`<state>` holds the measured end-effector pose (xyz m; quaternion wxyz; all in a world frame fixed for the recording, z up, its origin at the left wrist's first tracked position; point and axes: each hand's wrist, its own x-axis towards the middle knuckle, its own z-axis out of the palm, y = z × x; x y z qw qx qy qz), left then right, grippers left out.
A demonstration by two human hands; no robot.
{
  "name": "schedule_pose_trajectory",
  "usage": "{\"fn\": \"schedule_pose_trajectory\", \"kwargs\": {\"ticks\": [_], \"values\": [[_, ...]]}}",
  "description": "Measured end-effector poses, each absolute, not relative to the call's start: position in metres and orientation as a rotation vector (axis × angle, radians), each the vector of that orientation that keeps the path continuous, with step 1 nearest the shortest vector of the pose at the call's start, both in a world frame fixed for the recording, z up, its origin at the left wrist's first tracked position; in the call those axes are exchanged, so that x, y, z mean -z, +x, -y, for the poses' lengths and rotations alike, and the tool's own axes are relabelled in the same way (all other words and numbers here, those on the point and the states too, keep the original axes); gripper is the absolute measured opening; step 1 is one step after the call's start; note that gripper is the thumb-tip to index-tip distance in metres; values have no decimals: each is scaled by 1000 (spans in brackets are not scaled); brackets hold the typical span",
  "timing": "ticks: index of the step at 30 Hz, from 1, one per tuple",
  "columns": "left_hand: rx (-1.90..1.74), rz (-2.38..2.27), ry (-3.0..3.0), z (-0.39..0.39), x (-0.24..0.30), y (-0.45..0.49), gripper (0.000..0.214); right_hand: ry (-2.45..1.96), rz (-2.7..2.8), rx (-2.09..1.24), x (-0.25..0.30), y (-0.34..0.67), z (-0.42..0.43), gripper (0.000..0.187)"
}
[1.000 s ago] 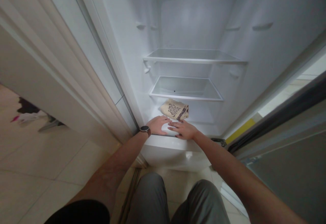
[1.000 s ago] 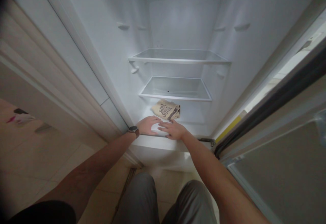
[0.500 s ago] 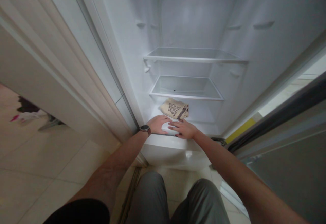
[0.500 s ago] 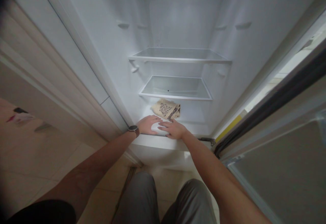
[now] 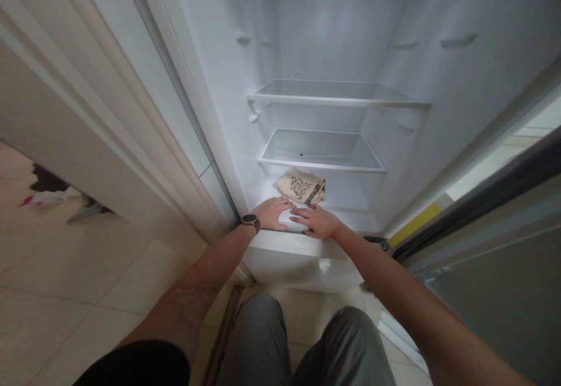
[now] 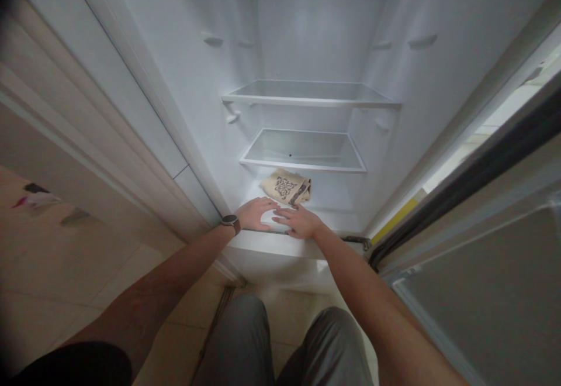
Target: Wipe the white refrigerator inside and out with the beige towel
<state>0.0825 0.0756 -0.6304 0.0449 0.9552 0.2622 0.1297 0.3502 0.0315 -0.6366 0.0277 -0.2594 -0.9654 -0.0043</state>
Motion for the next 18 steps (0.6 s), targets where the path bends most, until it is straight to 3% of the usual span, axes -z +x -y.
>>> {"fn": "schedule_pose_trajectory", "kwargs": {"ticks": [18], "values": [[-374, -812, 2922, -76, 630, 83, 75, -823, 2989, -1, 637, 350, -32, 68]]}}
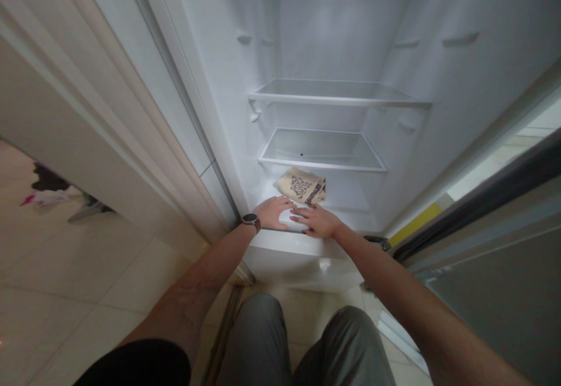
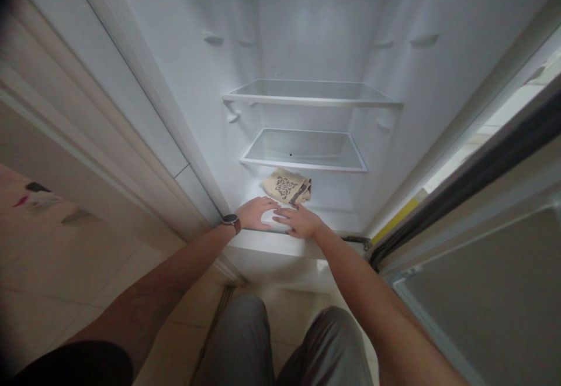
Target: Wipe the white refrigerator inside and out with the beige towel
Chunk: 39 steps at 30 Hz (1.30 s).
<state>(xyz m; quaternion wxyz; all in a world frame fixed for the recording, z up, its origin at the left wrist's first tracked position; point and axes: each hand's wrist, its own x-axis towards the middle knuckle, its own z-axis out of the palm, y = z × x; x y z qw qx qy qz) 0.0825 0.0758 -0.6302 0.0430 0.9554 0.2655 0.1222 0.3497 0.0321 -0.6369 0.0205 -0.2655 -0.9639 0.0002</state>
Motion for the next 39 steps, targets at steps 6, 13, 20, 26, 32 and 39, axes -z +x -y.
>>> {"fn": "schedule_pose_trajectory", "kwargs": {"ticks": [6, 13, 20, 26, 32, 39], "values": [[-382, -819, 2918, -75, 631, 83, 75, -814, 2988, -3, 634, 350, -31, 66], [-391, -804, 2924, -78, 634, 83, 73, -777, 2982, -11, 634, 351, -32, 65], [-379, -790, 2943, -77, 633, 82, 70, -807, 2987, 3, 634, 350, -31, 67], [-372, -787, 2950, -78, 632, 83, 72, -786, 2981, 4, 633, 350, -31, 65], [-390, -797, 2914, -79, 632, 84, 71, -783, 2981, 12, 633, 352, -31, 64], [-393, -821, 2904, -79, 633, 85, 71, -779, 2982, 23, 634, 353, -32, 64]]}}
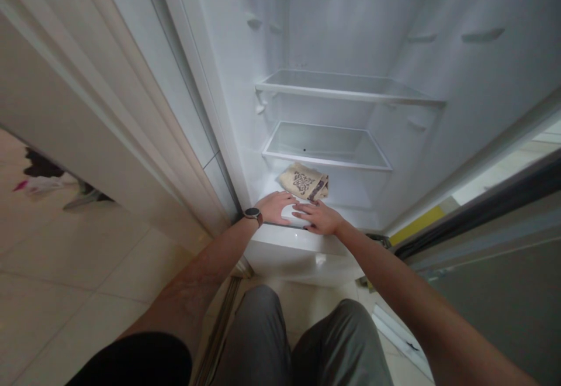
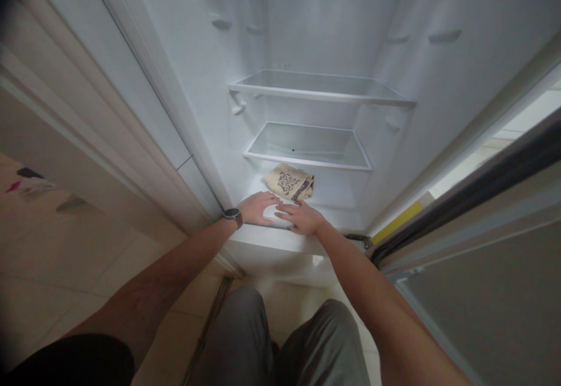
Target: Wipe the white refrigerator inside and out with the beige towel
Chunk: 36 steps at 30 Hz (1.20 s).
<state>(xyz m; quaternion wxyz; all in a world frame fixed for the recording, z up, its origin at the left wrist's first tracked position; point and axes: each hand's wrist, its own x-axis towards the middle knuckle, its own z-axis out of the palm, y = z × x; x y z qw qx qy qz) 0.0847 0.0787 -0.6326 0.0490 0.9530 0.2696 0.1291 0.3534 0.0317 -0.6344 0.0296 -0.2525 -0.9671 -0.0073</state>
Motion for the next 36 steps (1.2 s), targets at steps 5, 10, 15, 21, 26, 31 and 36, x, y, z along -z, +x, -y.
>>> {"fn": "schedule_pose_trajectory", "kwargs": {"ticks": [5, 10, 15, 21, 26, 31, 36], "values": [[-375, -797, 2919, -78, 631, 85, 71, -799, 2996, 29, 632, 353, -31, 64], [-372, -789, 2912, -79, 631, 86, 70, -818, 3001, 33, 631, 352, -29, 64], [-371, -785, 2913, -79, 630, 85, 70, -813, 2997, 24, 630, 352, -29, 64], [-392, -793, 2885, -78, 630, 84, 69, -809, 3000, 30, 630, 351, -29, 65], [-421, -792, 2882, -79, 632, 84, 70, -812, 2997, 43, 632, 353, -30, 66], [-438, -814, 2876, -79, 633, 86, 71, -823, 2999, 85, 636, 356, -30, 66], [-450, -866, 2833, -77, 633, 87, 74, -860, 3001, 74, 635, 355, -29, 65]]}}
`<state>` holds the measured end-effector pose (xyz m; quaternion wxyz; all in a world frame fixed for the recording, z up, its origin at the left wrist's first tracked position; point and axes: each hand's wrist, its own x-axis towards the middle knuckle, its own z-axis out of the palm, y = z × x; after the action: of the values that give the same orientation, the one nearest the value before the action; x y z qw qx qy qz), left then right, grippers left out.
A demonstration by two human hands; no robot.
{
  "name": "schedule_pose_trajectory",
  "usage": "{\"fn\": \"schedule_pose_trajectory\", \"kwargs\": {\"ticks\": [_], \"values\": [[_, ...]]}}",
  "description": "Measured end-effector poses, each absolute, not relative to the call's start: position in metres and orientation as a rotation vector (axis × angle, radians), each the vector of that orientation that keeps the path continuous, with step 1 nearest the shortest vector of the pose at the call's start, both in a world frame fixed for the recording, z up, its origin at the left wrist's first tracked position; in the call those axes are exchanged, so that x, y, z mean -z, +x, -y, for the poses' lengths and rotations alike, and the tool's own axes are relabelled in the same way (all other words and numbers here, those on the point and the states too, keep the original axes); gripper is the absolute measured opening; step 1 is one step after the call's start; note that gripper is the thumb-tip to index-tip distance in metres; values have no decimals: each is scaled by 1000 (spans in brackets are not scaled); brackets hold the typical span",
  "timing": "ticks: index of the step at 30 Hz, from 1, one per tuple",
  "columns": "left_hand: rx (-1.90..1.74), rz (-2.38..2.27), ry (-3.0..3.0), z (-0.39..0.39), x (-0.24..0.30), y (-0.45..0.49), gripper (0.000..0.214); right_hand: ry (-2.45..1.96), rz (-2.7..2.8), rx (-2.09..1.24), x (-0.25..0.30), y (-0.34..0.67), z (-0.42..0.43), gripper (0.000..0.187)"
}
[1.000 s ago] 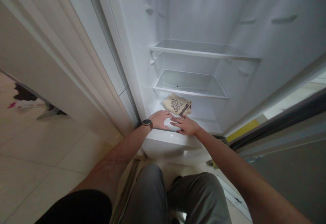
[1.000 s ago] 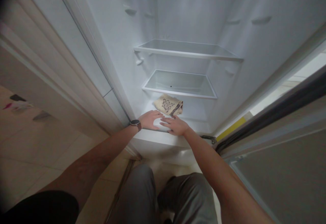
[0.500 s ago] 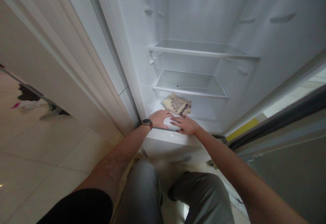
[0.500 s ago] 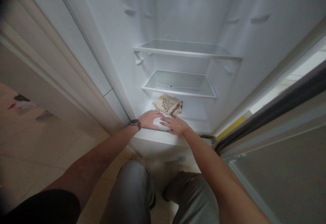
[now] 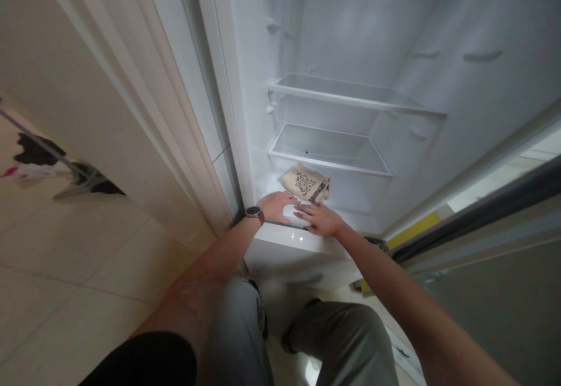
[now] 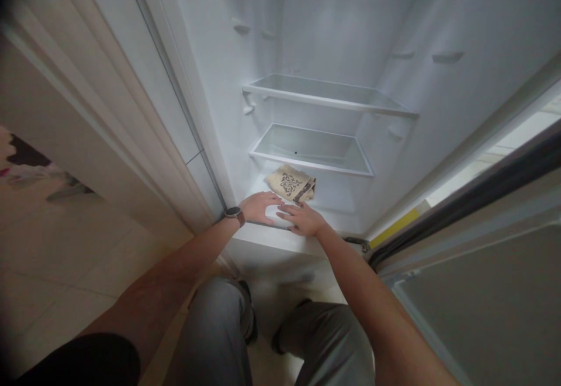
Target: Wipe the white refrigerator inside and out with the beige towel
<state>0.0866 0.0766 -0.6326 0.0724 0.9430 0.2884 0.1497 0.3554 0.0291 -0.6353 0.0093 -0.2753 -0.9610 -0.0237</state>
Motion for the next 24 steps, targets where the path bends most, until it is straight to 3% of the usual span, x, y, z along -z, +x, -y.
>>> {"fn": "schedule_pose_trajectory", "kwargs": {"ticks": [12, 24], "values": [[-484, -1086, 2522, -73, 637, 99, 79, -854, 3000, 70, 640, 357, -30, 65], [-567, -952, 2579, -77, 632, 97, 75, -954, 2841, 117, 628, 362, -18, 55]]}}
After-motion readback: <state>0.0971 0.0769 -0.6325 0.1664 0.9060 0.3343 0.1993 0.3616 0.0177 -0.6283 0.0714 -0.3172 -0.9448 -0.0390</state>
